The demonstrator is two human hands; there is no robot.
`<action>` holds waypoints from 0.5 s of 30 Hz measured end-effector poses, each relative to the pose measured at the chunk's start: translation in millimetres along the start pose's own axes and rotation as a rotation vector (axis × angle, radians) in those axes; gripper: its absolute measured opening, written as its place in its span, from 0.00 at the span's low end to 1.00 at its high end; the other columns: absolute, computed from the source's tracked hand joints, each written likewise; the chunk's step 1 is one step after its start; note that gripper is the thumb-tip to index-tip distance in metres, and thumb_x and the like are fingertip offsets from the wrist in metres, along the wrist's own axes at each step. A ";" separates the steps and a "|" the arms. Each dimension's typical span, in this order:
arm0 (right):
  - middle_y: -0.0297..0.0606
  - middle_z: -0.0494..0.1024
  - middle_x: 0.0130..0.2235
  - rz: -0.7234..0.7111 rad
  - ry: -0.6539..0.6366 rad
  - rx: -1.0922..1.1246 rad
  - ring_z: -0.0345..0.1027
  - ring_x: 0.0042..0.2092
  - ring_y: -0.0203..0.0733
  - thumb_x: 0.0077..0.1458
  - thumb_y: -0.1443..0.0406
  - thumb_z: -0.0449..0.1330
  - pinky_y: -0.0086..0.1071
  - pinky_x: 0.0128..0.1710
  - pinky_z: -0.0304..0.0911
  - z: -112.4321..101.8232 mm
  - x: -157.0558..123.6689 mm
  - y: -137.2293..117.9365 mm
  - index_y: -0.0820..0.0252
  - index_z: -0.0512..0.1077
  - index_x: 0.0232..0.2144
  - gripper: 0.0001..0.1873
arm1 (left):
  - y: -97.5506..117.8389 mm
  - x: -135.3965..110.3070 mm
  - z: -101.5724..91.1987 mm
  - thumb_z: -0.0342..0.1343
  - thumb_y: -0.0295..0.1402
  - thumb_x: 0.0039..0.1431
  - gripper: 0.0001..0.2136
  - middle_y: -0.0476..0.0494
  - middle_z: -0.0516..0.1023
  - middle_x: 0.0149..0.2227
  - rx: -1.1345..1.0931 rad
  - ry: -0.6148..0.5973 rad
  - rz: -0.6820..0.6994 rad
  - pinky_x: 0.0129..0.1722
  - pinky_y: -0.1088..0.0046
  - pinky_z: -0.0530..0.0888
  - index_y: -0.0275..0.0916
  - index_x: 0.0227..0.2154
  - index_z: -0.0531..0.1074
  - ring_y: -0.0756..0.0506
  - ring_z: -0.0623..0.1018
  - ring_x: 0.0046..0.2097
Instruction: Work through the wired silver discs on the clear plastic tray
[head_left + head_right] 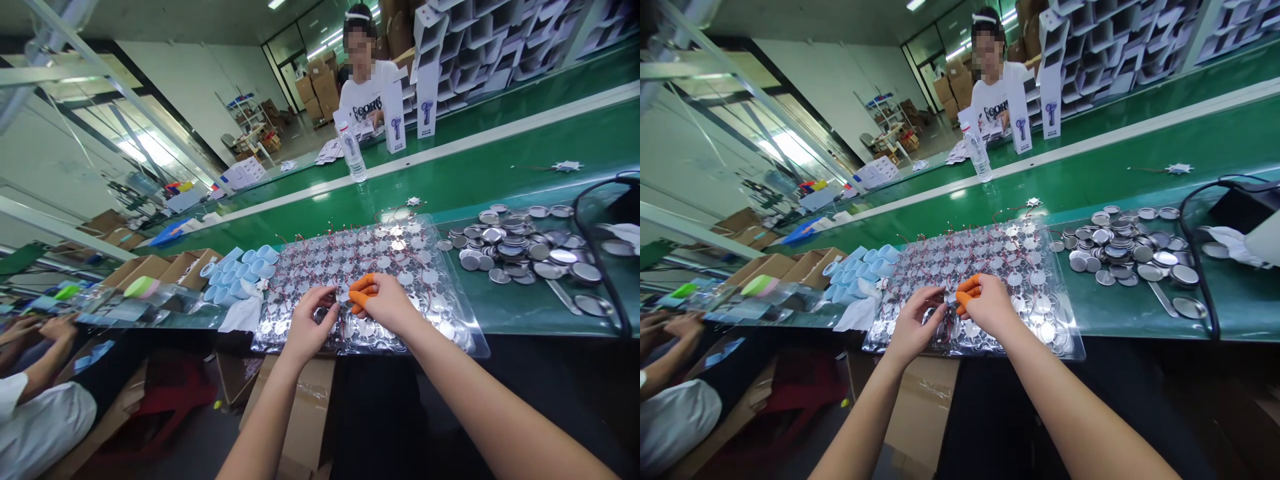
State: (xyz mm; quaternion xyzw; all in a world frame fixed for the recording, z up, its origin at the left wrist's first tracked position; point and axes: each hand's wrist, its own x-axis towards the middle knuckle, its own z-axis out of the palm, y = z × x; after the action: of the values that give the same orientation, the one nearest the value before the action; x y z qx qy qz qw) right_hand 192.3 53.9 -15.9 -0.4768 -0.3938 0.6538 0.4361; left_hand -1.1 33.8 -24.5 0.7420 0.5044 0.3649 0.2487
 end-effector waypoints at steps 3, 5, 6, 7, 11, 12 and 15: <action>0.33 0.75 0.22 0.002 0.005 -0.035 0.74 0.22 0.38 0.51 0.75 0.64 0.28 0.21 0.72 -0.5 1.3 3.9 0.62 0.71 0.30 0.06 | -0.3 -1.3 2.0 0.58 0.35 0.62 0.15 0.40 0.75 0.48 0.027 0.025 -0.012 0.46 0.65 0.79 0.42 0.51 0.73 0.46 0.78 0.42; 0.32 0.74 0.22 -0.003 0.010 -0.058 0.74 0.23 0.38 0.49 0.75 0.65 0.28 0.21 0.72 -1.1 2.4 6.9 0.61 0.71 0.30 0.08 | 1.1 -1.8 2.7 0.59 0.35 0.62 0.12 0.41 0.76 0.47 0.077 0.038 -0.009 0.47 0.64 0.79 0.42 0.48 0.75 0.46 0.79 0.43; 0.32 0.74 0.22 -0.005 0.012 -0.071 0.74 0.23 0.38 0.49 0.75 0.65 0.28 0.20 0.72 -1.4 2.9 7.9 0.61 0.71 0.30 0.08 | 2.2 -1.9 2.8 0.59 0.35 0.62 0.11 0.41 0.77 0.47 0.106 0.044 -0.001 0.47 0.64 0.78 0.42 0.47 0.76 0.45 0.79 0.44; 0.32 0.74 0.22 -0.005 0.015 -0.084 0.74 0.23 0.39 0.48 0.75 0.66 0.28 0.19 0.71 -1.6 3.3 8.4 0.61 0.70 0.30 0.09 | 3.4 -1.9 2.8 0.59 0.35 0.62 0.10 0.41 0.78 0.46 0.130 0.049 0.010 0.48 0.63 0.78 0.42 0.45 0.76 0.44 0.79 0.45; 0.33 0.74 0.22 0.027 0.018 -0.079 0.73 0.22 0.38 0.49 0.76 0.64 0.26 0.18 0.69 -2.0 2.0 4.3 0.62 0.70 0.30 0.08 | 5.9 -1.5 2.4 0.59 0.35 0.62 0.09 0.42 0.79 0.46 0.139 0.058 0.021 0.50 0.63 0.78 0.42 0.43 0.78 0.43 0.79 0.48; 0.34 0.75 0.22 0.038 0.014 -0.066 0.73 0.22 0.37 0.49 0.76 0.64 0.26 0.18 0.68 -2.0 1.3 2.3 0.62 0.70 0.30 0.08 | 5.6 -1.5 2.4 0.59 0.36 0.62 0.09 0.42 0.79 0.46 0.130 0.060 0.013 0.50 0.63 0.78 0.42 0.44 0.78 0.43 0.79 0.48; 0.35 0.76 0.22 0.062 -0.008 -0.052 0.73 0.22 0.37 0.51 0.76 0.62 0.25 0.18 0.68 -2.5 -0.4 -1.4 0.63 0.70 0.30 0.07 | 2.8 -2.0 2.8 0.58 0.35 0.63 0.10 0.42 0.79 0.47 0.108 0.073 -0.003 0.49 0.65 0.78 0.42 0.45 0.77 0.44 0.79 0.47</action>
State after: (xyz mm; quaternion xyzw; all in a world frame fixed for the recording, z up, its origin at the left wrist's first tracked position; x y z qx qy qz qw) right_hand 195.1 54.2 -15.0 -0.4974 -0.3973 0.6584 0.4016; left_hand 2.2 30.8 -24.7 0.7398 0.5333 0.3635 0.1902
